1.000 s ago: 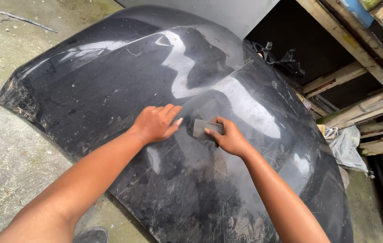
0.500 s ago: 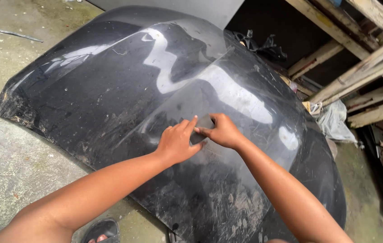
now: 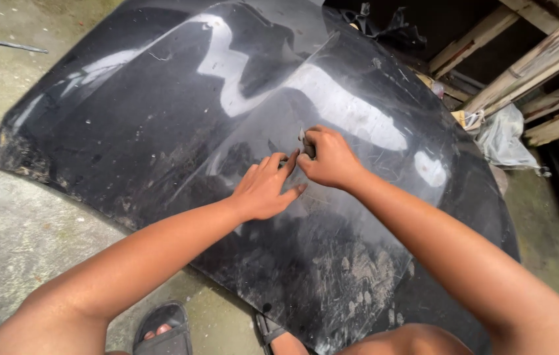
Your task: A person is using a piece of sandpaper to manually sand the surface of a black car hood.
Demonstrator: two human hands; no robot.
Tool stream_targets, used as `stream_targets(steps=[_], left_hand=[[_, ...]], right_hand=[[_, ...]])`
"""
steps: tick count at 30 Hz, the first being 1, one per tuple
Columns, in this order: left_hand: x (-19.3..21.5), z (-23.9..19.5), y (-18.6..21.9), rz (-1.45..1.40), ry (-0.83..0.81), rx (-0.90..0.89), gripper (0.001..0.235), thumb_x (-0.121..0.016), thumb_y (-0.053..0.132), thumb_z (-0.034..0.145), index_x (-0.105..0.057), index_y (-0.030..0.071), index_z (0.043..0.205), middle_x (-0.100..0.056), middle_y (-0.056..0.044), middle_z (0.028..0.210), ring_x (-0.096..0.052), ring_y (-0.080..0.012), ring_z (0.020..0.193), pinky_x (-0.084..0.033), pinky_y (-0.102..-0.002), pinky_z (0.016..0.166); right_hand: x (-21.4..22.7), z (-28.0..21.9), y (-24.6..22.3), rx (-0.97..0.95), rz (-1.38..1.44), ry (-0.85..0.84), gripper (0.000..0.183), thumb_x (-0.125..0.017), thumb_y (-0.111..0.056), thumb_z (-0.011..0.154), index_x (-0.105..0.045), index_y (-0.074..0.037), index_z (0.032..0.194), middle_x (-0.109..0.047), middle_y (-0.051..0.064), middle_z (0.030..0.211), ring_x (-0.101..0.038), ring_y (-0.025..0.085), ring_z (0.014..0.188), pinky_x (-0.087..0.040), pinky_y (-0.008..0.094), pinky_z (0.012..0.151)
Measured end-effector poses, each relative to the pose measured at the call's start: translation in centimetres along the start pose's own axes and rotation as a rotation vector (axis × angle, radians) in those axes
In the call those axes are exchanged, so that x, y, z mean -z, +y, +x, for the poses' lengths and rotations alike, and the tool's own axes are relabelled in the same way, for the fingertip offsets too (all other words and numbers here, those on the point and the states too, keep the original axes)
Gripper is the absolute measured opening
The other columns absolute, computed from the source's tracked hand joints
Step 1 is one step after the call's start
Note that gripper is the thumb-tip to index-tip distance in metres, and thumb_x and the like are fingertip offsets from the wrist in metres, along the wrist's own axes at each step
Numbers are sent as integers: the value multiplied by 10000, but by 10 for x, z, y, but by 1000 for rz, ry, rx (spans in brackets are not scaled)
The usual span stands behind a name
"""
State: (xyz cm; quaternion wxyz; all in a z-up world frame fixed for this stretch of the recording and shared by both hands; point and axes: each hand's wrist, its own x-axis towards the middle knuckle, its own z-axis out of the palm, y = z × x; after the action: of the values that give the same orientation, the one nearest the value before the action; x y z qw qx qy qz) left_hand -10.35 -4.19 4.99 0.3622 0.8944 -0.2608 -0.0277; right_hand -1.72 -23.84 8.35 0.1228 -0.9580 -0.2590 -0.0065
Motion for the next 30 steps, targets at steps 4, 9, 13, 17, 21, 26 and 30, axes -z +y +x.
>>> stream_targets(steps=[4,9,13,17,21,26,30], left_hand=[[-24,5,-38,290,-33,-156,688,-529,463,988,-416,47,1524,-386,-212,1539,-358,-367,1458,-325,-540,1129],[-33,0,-69,508,-197,-17,799,-420,540,1020,-238,22,1599,-196,-231,1668,-169,-360,1555,-164,-612,1217],[-22,-9,-71,458,-237,140,790,-309,537,1058,-152,3,1618,-113,-246,1685,-93,-363,1570,-117,-624,1223],[-25,-4,-84,615,-269,35,774,-253,560,1059,-133,49,1628,-108,-187,1699,-62,-321,1575,-55,-610,1239],[-57,6,-124,745,-182,-166,800,-248,615,1029,-168,81,1619,-142,-121,1703,-84,-267,1576,-32,-589,1255],[-79,-2,-138,769,-79,-217,787,-221,621,1032,-176,100,1620,-165,-103,1701,-104,-250,1575,-34,-565,1270],[-80,0,-146,770,-15,-249,792,-233,626,1039,-155,105,1630,-147,-101,1706,-86,-247,1579,-12,-560,1275]], right_hand=[[-3,-22,-14,184,-360,-13,288,-783,-298,719,-629,-87,842,-622,134,942,-696,396,777,-571,508,691],[-49,-44,-1,355,-628,-378,408,-694,-281,869,-502,-108,1185,-501,90,1178,-629,289,944,-558,362,711],[-49,-37,5,512,-645,-400,341,-690,-286,925,-582,-97,1188,-500,86,1338,-627,264,970,-562,353,756],[-66,-30,7,220,-451,-59,298,-721,-349,907,-695,-121,1096,-574,43,1275,-677,283,918,-584,377,728],[-102,-41,32,468,-522,3,321,-675,-323,914,-675,-188,1205,-595,-42,1262,-612,225,899,-492,350,656],[-89,-30,56,400,-465,259,266,-675,-219,910,-736,-134,1154,-716,15,1201,-642,263,829,-504,376,609],[-106,-26,56,469,-313,275,359,-680,-153,895,-700,-75,1245,-609,221,1314,-652,388,914,-533,444,726]])
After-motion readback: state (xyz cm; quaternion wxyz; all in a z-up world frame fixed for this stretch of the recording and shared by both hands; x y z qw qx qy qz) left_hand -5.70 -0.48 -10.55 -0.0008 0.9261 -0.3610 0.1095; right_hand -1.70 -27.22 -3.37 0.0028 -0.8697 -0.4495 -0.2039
